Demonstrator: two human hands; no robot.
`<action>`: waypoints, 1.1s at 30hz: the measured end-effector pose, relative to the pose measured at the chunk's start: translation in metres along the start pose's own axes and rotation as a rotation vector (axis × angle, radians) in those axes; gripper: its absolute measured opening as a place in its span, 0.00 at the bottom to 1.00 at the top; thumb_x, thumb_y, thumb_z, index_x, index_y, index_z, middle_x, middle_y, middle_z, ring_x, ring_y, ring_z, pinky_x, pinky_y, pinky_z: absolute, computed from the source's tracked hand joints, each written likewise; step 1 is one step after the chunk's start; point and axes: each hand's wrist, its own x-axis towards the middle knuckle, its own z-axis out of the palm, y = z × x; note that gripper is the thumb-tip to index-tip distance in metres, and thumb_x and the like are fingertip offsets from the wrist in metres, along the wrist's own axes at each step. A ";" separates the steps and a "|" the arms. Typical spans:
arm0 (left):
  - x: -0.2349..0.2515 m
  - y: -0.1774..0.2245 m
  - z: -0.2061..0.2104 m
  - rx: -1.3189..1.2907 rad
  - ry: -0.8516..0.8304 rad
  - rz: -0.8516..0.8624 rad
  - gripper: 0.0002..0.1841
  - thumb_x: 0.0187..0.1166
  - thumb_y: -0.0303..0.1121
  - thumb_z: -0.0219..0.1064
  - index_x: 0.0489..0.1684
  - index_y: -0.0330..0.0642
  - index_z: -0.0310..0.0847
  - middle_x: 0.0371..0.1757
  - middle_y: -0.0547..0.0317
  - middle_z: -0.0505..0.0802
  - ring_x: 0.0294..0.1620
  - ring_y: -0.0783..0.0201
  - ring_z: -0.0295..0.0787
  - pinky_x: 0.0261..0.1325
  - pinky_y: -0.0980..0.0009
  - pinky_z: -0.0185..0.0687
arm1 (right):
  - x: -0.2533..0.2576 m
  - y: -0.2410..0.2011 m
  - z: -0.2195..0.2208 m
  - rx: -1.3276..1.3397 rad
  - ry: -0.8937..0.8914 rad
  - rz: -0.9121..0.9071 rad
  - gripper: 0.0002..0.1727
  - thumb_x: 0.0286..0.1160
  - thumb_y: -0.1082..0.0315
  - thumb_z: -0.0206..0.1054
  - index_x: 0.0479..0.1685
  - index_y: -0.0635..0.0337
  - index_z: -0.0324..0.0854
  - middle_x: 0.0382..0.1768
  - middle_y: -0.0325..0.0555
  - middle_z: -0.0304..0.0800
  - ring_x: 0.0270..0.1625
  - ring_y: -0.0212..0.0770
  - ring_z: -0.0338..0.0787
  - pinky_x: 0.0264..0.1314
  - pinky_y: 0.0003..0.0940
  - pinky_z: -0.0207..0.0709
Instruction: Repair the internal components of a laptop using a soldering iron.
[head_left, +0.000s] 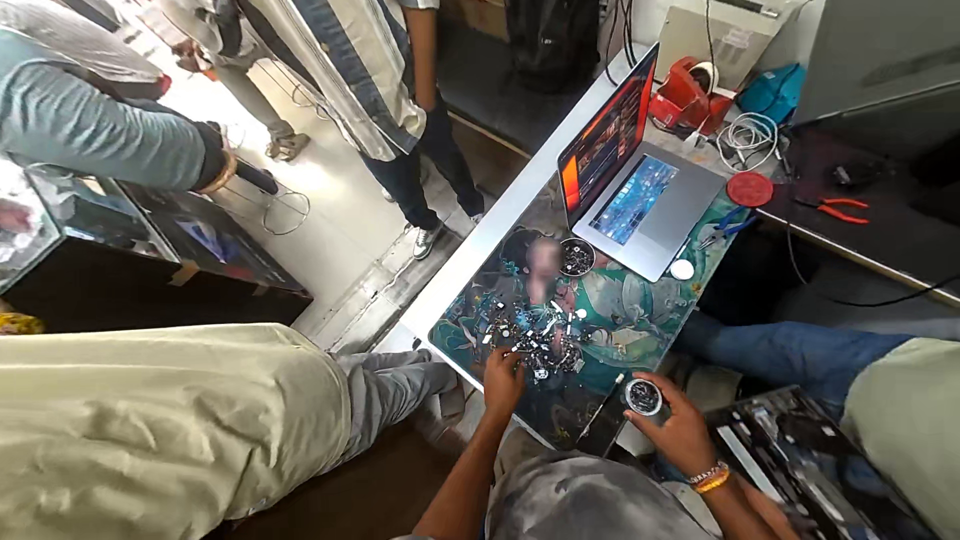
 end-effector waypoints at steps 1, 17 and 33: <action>0.002 0.001 0.009 0.045 -0.012 0.041 0.15 0.82 0.39 0.67 0.61 0.49 0.92 0.77 0.46 0.82 0.80 0.44 0.74 0.80 0.43 0.71 | -0.008 0.001 0.001 -0.013 0.017 0.016 0.36 0.52 0.51 0.83 0.67 0.55 0.85 0.64 0.43 0.90 0.67 0.37 0.88 0.71 0.40 0.83; 0.038 0.015 0.011 0.228 -0.070 0.395 0.10 0.81 0.32 0.67 0.47 0.53 0.97 0.72 0.51 0.87 0.77 0.45 0.77 0.78 0.42 0.69 | -0.055 -0.009 0.015 -0.035 0.225 0.112 0.37 0.51 0.52 0.82 0.65 0.60 0.86 0.62 0.46 0.91 0.66 0.38 0.89 0.71 0.39 0.83; 0.046 0.020 0.002 0.250 -0.127 0.402 0.11 0.82 0.35 0.67 0.54 0.53 0.94 0.74 0.53 0.86 0.80 0.47 0.74 0.81 0.44 0.67 | -0.054 -0.006 0.019 -0.032 0.210 0.089 0.36 0.52 0.51 0.83 0.66 0.58 0.86 0.63 0.44 0.91 0.66 0.36 0.88 0.70 0.37 0.83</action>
